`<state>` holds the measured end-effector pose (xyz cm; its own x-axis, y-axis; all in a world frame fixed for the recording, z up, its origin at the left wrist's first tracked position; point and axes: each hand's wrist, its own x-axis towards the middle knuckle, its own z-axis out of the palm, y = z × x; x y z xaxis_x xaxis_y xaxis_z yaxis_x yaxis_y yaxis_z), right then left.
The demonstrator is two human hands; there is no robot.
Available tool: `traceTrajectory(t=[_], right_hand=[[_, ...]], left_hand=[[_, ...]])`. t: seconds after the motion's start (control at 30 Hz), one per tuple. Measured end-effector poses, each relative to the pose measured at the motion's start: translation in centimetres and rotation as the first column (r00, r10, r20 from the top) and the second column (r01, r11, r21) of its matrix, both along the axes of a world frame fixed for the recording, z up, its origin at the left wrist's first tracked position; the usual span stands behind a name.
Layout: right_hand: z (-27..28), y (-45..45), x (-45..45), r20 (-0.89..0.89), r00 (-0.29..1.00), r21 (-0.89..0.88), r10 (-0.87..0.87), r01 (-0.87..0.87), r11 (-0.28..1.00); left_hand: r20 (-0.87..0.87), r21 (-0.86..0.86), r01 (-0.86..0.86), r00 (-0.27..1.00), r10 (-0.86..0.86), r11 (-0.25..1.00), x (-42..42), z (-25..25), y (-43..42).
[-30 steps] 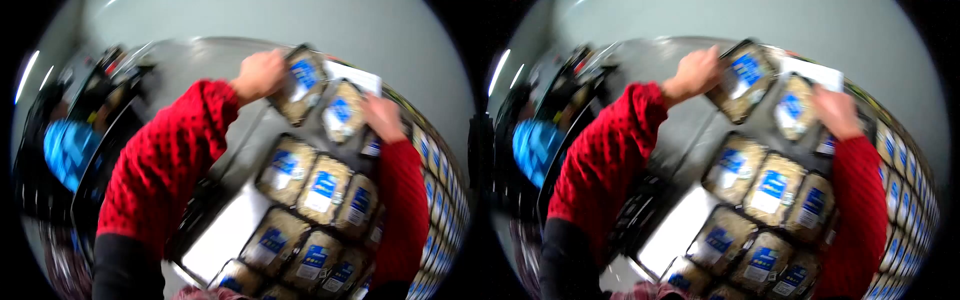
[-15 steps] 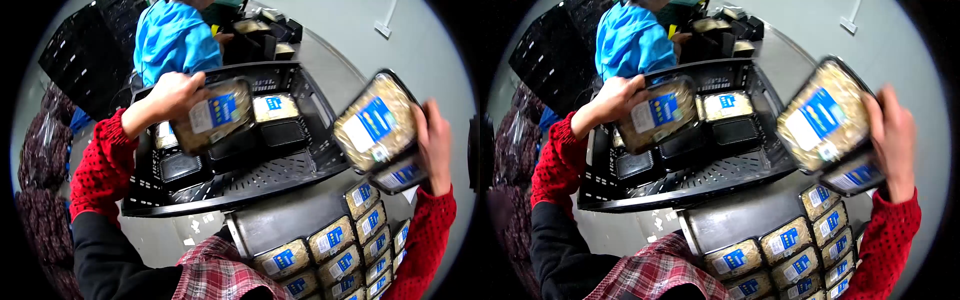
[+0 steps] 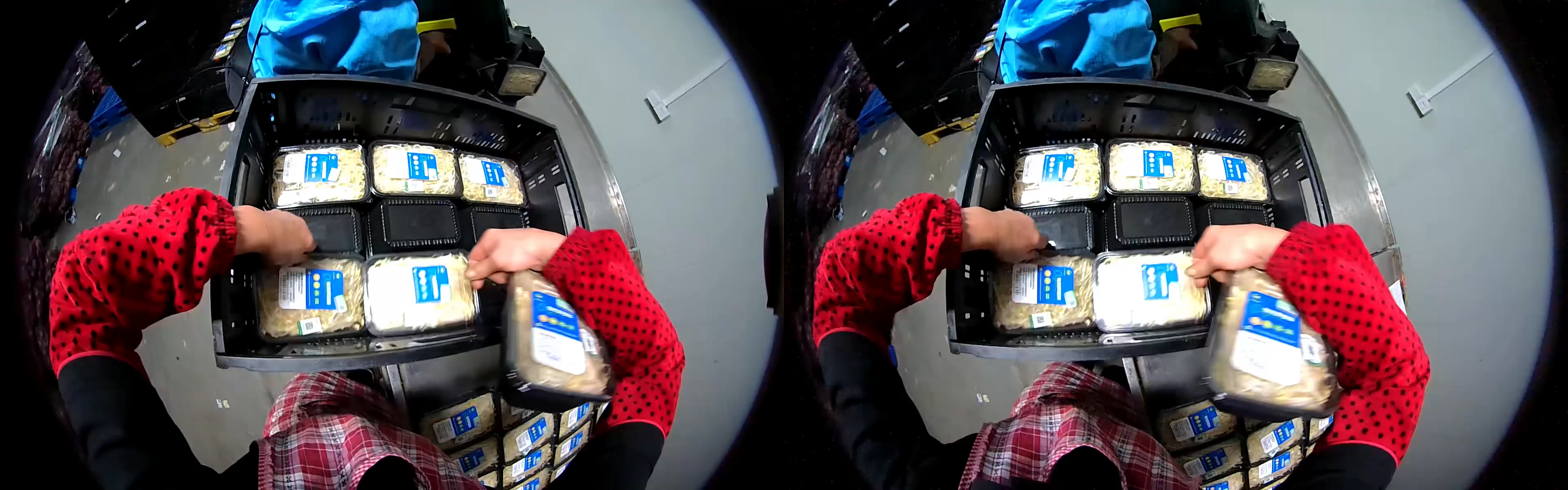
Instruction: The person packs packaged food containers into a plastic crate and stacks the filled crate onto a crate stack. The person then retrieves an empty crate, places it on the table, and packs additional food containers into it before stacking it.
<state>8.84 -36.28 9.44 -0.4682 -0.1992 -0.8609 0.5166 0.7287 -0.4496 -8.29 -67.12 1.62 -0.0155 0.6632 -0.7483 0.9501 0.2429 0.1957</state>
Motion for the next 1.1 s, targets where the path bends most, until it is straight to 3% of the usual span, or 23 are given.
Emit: traceTrajectory(t=[0.03,0.1,0.13,0.17,0.2,0.23,0.3,0.37,0.43,0.5,0.57,0.63,0.7,0.73,0.8,0.83,0.87,0.9,0.93,0.97,1.0,1.03,1.1], right_hand=[[-0.8,-1.2,-0.7,-0.089,0.988,0.015,0.126,-0.125,0.992],[1.0,-2.3,-1.3,-0.118,0.985,0.092,0.126,-0.116,0.989],[2.5,-1.4,-1.3,-0.249,0.952,0.141,0.179,-0.147,0.979],[5.4,-0.9,-1.2,-0.326,0.919,0.327,0.221,-0.110,0.939],[6.0,1.7,-1.0,-0.510,0.821,0.363,0.257,-0.065,0.930],[8.3,3.0,-1.3,-0.494,0.863,0.349,0.105,0.086,0.933],[9.2,6.8,-1.4,-0.569,0.809,0.349,-0.144,0.397,0.849],[7.4,10.9,-1.0,-0.646,0.717,0.301,-0.262,0.555,0.775],[5.0,12.3,0.1,-0.643,0.757,0.443,-0.116,0.492,0.750],[-2.9,14.9,1.6,-0.598,0.798,0.522,-0.072,0.456,0.720],[-11.8,13.8,3.7,-0.655,0.750,0.703,0.095,0.558,0.440],[-11.8,12.3,4.6,-0.538,0.800,0.789,0.265,0.368,0.492],[-10.9,11.2,6.1,-0.707,0.497,0.706,0.504,0.445,0.551],[-7.6,9.9,7.1,-0.744,0.403,0.668,0.533,0.454,0.590],[1.4,7.7,10.3,-0.959,0.250,0.238,0.134,0.453,0.859],[5.4,5.7,13.8,-0.952,0.299,0.109,-0.064,0.526,0.844],[4.8,7.6,17.8,-0.954,0.237,0.006,-0.183,0.625,0.780],[4.8,8.5,20.2,-0.966,0.212,0.054,-0.145,0.720,0.692],[3.8,10.1,23.2,-0.956,0.269,0.144,-0.115,0.777,0.613],[1.6,12.0,26.5,-0.901,0.429,0.343,-0.068,0.799,0.494],[-0.8,13.1,29.6,-0.801,0.597,0.525,-0.032,0.729,0.440],[-5.0,14.6,32.8,-0.781,0.623,0.564,0.042,0.675,0.475],[-10.2,15.4,35.7,-0.764,0.635,0.587,0.111,0.615,0.527]], left_hand=[[-0.115,-0.008,0.039,0.993,-0.040,0.999,0.4,0.4,-0.3],[-0.366,-0.068,0.170,0.913,-0.183,0.983,1.7,2.0,-0.2],[-0.405,0.014,0.178,0.901,-0.157,0.984,2.1,2.9,0.5],[-0.424,0.100,0.189,0.896,-0.130,0.977,2.8,3.4,1.4],[-0.345,0.276,0.148,0.938,-0.046,0.950,4.1,3.9,2.9],[-0.243,0.441,0.087,0.970,0.026,0.893,5.5,4.1,4.3],[-0.243,0.687,0.253,0.963,-0.114,0.681,8.5,0.1,6.4],[-0.301,0.489,0.447,0.892,-0.336,0.749,10.5,-1.8,8.7],[-0.148,0.429,0.363,0.932,-0.332,0.827,10.3,-4.3,7.5],[-0.184,0.360,0.412,0.911,-0.370,0.837,9.4,-3.3,7.1],[-0.191,0.376,0.414,0.910,-0.368,0.829,9.1,-2.9,6.4],[-0.131,0.438,0.359,0.932,-0.337,0.824,8.9,-2.8,6.4],[-0.093,0.443,0.348,0.934,-0.344,0.826,8.8,-2.4,6.7],[-0.005,0.536,0.225,0.965,-0.264,0.814,8.7,-1.8,6.9],[0.254,0.636,-0.077,0.960,-0.114,0.768,10.4,2.5,6.4],[0.394,0.638,-0.228,0.917,-0.058,0.736,11.9,5.4,6.0],[0.477,0.546,-0.244,0.877,-0.058,0.802,12.6,6.5,6.9],[0.549,0.457,-0.287,0.836,-0.013,0.842,13.6,7.4,6.2],[0.594,0.358,-0.400,0.795,0.125,0.844,15.9,8.3,5.5],[0.503,0.238,-0.406,0.829,0.246,0.882,16.5,9.3,5.8],[0.239,0.550,-0.163,0.970,0.033,0.819,16.8,8.8,5.6],[-0.102,0.741,0.150,0.989,-0.111,0.655,17.3,8.1,5.2],[-0.245,0.814,0.224,0.969,-0.031,0.536,21.4,8.9,5.2]])
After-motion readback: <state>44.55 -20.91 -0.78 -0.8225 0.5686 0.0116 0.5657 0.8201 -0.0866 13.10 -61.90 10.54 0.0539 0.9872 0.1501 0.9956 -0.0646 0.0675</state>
